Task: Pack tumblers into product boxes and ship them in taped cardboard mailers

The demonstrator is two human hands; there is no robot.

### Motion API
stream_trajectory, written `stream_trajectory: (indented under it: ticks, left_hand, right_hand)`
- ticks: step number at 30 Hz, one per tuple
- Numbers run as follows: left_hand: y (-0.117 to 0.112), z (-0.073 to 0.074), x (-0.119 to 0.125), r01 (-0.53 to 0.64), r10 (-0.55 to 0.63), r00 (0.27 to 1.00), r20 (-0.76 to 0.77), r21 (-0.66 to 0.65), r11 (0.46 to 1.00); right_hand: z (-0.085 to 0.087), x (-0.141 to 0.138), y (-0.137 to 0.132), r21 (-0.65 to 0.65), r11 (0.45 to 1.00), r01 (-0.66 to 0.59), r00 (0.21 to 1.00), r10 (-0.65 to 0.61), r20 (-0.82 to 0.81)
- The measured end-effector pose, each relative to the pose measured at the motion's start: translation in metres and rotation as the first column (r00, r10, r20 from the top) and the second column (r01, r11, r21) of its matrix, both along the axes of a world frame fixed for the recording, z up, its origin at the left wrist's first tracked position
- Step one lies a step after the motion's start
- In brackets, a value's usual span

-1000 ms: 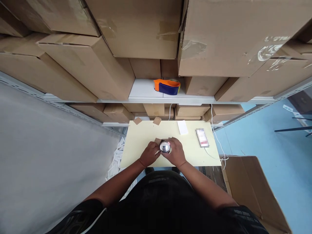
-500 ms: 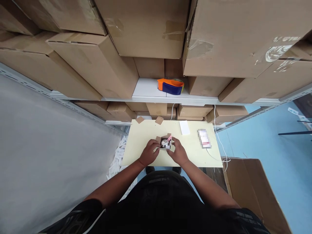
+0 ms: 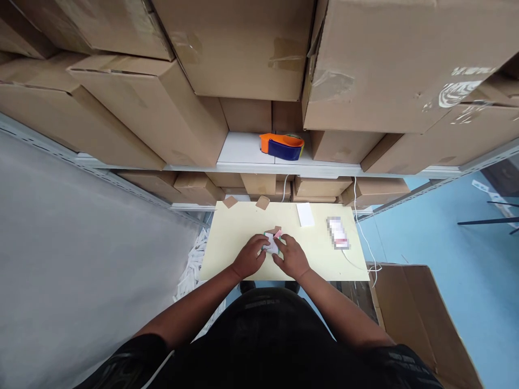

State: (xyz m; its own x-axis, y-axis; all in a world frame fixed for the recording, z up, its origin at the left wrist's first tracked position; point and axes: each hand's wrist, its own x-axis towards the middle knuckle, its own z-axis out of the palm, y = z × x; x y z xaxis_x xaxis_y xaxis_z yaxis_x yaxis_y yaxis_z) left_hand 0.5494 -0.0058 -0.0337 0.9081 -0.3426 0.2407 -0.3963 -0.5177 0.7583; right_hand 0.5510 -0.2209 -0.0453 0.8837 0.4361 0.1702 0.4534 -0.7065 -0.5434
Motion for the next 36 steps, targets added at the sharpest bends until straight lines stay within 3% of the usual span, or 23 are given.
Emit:
stream_trajectory:
  ticks: [4,7,9,14,18,22,26,29,32,36]
  left_hand:
    - [0.001,0.002,0.021,-0.078,0.078,0.992,-0.099,0.013,0.997]
    - [-0.001,0.005,0.042,0.006,-0.015,0.95,-0.313,-0.032,0.999]
    - [-0.003,0.007,0.051,0.046,-0.065,0.926,-0.371,-0.061,0.997]
    - [0.0,0.002,0.047,0.066,-0.057,0.965,-0.255,0.029,0.997]
    - [0.004,-0.005,0.037,0.152,-0.142,0.982,-0.128,0.066,0.986]
    - [0.007,-0.011,0.021,0.165,-0.158,0.982,-0.106,0.062,0.984]
    - [0.011,-0.025,0.0,-0.006,-0.005,0.968,-0.25,-0.042,0.999]
    - [0.015,-0.037,-0.005,-0.167,0.099,0.9,-0.425,-0.125,0.978]
    - [0.029,-0.043,0.003,-0.246,0.143,0.873,-0.466,-0.168,0.955]
    - [0.067,-0.044,0.024,-0.343,0.237,0.869,-0.434,-0.184,0.921]
  right_hand:
    - [-0.001,-0.001,0.0,-0.014,1.0,0.01,1.0,-0.01,0.011]
    - [-0.003,-0.002,-0.002,0.013,1.0,0.015,1.0,-0.015,0.01]
    - [-0.005,-0.003,-0.003,0.04,0.999,0.031,0.999,-0.031,0.005]
    - [-0.01,-0.006,-0.003,0.11,0.992,0.066,0.997,-0.06,-0.055]
    - [-0.014,-0.008,-0.003,0.161,0.973,0.163,0.973,-0.132,-0.187]
    - [-0.022,-0.006,-0.003,0.237,0.935,0.263,0.92,-0.17,-0.352]
    - [-0.032,0.002,0.002,0.26,0.926,0.274,0.867,-0.121,-0.484]
    - [-0.041,0.012,0.016,0.259,0.923,0.284,0.858,-0.124,-0.499]
    - [-0.047,0.028,0.041,0.26,0.931,0.256,0.867,-0.102,-0.488]
    - [-0.049,0.057,0.089,0.268,0.942,0.2,0.873,-0.048,-0.485]
